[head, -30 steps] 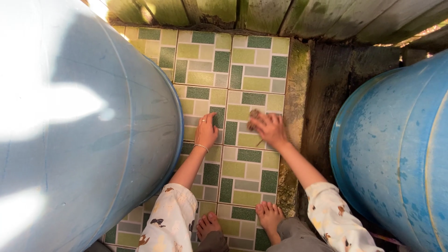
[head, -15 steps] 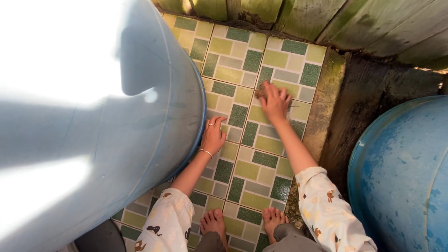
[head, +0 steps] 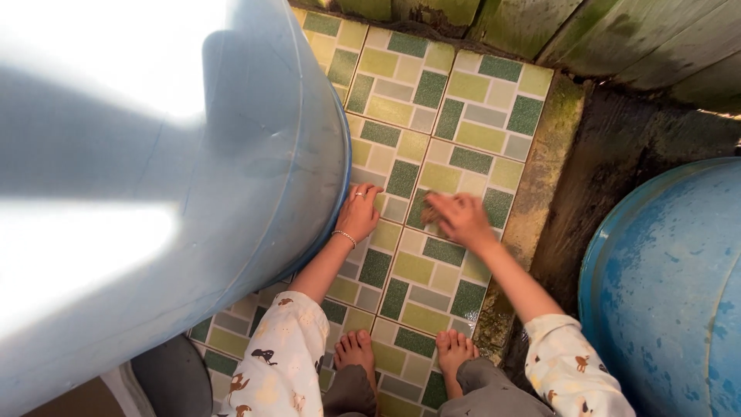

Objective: Scrubbing and cleaning a tiled floor using a cloth and water.

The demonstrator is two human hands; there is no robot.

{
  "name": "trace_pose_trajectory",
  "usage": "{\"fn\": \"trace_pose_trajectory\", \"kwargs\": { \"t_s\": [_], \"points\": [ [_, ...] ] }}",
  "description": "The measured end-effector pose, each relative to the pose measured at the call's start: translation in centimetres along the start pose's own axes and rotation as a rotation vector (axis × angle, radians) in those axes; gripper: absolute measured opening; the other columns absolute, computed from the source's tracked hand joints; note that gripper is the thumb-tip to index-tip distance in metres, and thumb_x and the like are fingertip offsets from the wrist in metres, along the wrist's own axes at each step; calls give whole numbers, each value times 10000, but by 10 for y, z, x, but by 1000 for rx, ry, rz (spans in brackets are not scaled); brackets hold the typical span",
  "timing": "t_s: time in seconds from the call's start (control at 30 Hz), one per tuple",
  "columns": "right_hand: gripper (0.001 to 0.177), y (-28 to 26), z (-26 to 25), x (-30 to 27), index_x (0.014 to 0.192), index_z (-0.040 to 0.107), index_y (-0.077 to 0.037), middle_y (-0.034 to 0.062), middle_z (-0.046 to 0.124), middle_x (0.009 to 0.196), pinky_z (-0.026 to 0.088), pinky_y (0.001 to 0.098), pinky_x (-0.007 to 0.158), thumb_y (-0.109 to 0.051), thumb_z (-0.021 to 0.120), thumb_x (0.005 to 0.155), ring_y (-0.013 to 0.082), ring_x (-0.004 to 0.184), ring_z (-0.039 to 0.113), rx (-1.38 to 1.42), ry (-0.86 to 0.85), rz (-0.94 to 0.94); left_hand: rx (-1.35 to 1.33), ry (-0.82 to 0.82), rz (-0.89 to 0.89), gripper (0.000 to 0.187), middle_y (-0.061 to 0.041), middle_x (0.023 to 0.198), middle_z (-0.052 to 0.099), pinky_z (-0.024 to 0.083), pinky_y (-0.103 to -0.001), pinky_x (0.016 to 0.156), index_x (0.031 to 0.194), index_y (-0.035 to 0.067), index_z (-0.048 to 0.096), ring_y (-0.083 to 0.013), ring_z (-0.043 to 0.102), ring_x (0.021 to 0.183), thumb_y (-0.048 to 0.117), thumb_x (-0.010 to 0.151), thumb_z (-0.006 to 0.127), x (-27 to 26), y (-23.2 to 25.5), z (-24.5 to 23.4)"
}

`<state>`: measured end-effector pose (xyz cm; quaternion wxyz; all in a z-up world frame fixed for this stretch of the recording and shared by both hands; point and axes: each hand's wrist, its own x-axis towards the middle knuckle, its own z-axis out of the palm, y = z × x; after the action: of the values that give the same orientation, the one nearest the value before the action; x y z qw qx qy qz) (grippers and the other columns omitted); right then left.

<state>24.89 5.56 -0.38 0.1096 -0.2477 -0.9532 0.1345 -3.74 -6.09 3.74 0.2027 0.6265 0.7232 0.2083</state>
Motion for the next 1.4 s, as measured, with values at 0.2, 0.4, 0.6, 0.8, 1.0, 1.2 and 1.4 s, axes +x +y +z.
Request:
{"fn": "trace_pose_trajectory", "kwargs": {
  "t_s": [0.2, 0.4, 0.6, 0.8, 1.0, 1.2, 1.4],
  "points": [
    [710, 89, -3, 11, 1615, 443, -270, -25, 562, 1497, 367, 496, 1109, -317, 695, 952, 292, 1265, 475, -102, 132, 467, 14, -35, -7, 449, -110, 1260, 573, 491, -444, 994, 1258, 111, 600, -331, 540, 1203, 25, 819, 644, -24, -8, -5],
    [759, 85, 28, 91, 1590, 398, -165, 31, 512, 1538, 301, 596, 1064, -308, 727, 921, 324, 1298, 436, -185, 81, 464, 17, -58, 32, 471, -121, 1225, 561, 498, -447, 964, 1235, 106, 588, -335, 544, 1193, 15, 777, 652, -40, 1, -19],
    [684, -24, 44, 119, 1573, 427, -208, 55, 535, 1512, 359, 529, 1063, -281, 682, 942, 313, 1271, 506, -37, 29, 149, 37, -30, -23, 450, -98, 1216, 570, 502, -445, 970, 1246, 116, 590, -319, 555, 1164, 12, 812, 645, -40, 4, -33],
    [586, -97, 29, 76, 1473, 520, -190, 12, 592, 1428, 400, 474, 987, -354, 724, 948, 274, 1205, 535, 35, 101, -119, 34, 42, 43, 481, -119, 1233, 567, 502, -446, 964, 1252, 91, 574, -344, 544, 1167, 4, 785, 651, -29, 11, -22],
    [665, -43, 9, 36, 1493, 502, -322, -68, 585, 1469, 392, 431, 1022, -391, 734, 873, 225, 1184, 547, -1, 77, 61, 35, 4, 83, 477, -116, 1218, 572, 506, -443, 954, 1264, 110, 573, -329, 560, 1190, 3, 805, 641, -19, 28, -26],
    [628, 73, 0, -1, 1609, 419, -304, -57, 552, 1538, 318, 506, 1133, -316, 669, 1033, 275, 1306, 485, -91, 34, 531, 0, 35, 53, 451, -105, 1223, 581, 509, -445, 961, 1252, 109, 586, -331, 565, 1149, -3, 817, 628, -20, 21, -27],
    [624, 86, -14, -12, 1599, 400, -218, 37, 549, 1509, 266, 593, 1098, -326, 643, 1034, 357, 1275, 453, -202, 142, 723, 9, 44, -13, 440, -102, 1203, 575, 512, -452, 946, 1232, 118, 590, -342, 560, 1139, 1, 809, 628, -23, 14, -32]
  ]
}}
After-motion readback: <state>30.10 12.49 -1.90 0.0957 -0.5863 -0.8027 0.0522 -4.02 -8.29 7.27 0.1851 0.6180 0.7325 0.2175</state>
